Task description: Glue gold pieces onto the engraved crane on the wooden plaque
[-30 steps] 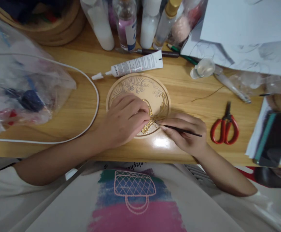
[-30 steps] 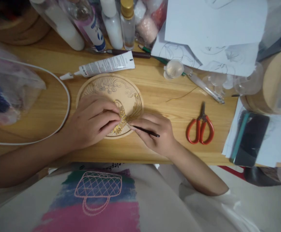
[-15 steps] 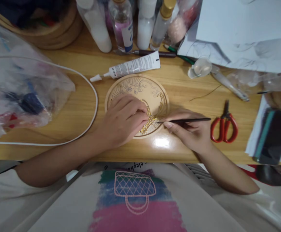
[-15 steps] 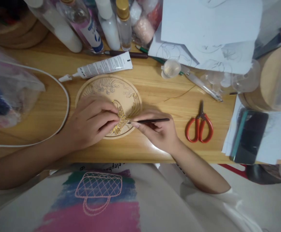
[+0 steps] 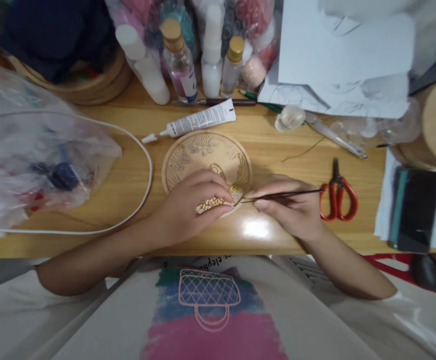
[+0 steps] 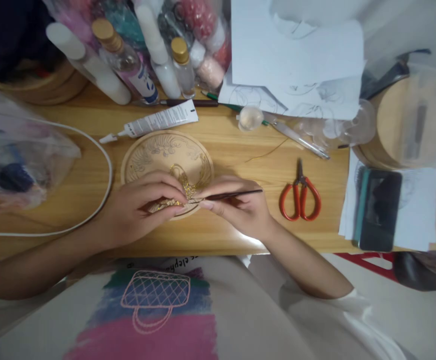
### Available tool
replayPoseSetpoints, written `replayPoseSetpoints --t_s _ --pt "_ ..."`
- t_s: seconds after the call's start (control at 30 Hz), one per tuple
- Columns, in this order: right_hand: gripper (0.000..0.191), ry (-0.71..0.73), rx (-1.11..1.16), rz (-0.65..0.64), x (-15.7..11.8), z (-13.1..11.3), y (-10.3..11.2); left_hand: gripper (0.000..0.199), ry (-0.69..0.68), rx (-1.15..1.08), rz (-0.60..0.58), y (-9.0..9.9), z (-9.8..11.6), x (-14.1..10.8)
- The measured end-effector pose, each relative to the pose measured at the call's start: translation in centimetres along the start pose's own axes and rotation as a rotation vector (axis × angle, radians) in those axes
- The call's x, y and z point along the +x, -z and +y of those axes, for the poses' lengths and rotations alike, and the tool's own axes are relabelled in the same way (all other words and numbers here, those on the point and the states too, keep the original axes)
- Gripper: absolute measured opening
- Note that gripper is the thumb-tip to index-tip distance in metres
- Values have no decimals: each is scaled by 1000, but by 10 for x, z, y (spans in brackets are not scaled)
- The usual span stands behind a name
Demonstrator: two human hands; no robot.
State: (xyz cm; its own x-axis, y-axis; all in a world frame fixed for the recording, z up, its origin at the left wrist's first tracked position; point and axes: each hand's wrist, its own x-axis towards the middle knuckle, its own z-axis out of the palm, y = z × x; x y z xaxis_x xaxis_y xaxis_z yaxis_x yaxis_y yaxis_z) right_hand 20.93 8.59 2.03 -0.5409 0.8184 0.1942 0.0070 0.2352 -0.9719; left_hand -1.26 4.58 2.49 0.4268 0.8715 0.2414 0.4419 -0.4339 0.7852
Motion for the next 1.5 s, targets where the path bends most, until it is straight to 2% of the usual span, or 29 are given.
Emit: replayPoseSetpoints --t_s 0.13,0.23,0.43,0.63,0.77,0.87,0.93,1.0,1.13,1.2,1.33,1.5 --pt "7 30 36 -27 -1 -3 1 4 153 -313 -64 4 2 2" --pt "7 62 53 -56 -2 -5 1 2 204 -431 -124 8 2 4" --pt "7 131 48 -82 -2 -10 1 7 233 -454 -177 11 9 8" --pt "9 243 -91 -60 -6 -12 3 11 396 -513 -215 11 16 15" --pt "19 298 -206 -10 -10 -16 6 17 440 -537 -289 11 14 23" --pt "21 254 -238 91 -10 -27 13 22 437 -542 -219 15 10 28" --pt "19 190 -243 202 -7 -36 19 21 433 -483 -108 19 6 29" --pt "16 118 -250 265 0 -42 23 18 384 -320 9 22 2 29" --pt "10 30 -185 216 14 -29 18 16 123 45 160 17 -13 27" --pt "12 -34 -150 184 16 -13 12 14 21 151 184 10 -23 25" --pt "13 -140 -109 88 7 10 7 9 -20 211 189 -1 -36 21" --pt "10 -2 -260 -38 4 11 10 7 -59 296 193 -2 -35 19"
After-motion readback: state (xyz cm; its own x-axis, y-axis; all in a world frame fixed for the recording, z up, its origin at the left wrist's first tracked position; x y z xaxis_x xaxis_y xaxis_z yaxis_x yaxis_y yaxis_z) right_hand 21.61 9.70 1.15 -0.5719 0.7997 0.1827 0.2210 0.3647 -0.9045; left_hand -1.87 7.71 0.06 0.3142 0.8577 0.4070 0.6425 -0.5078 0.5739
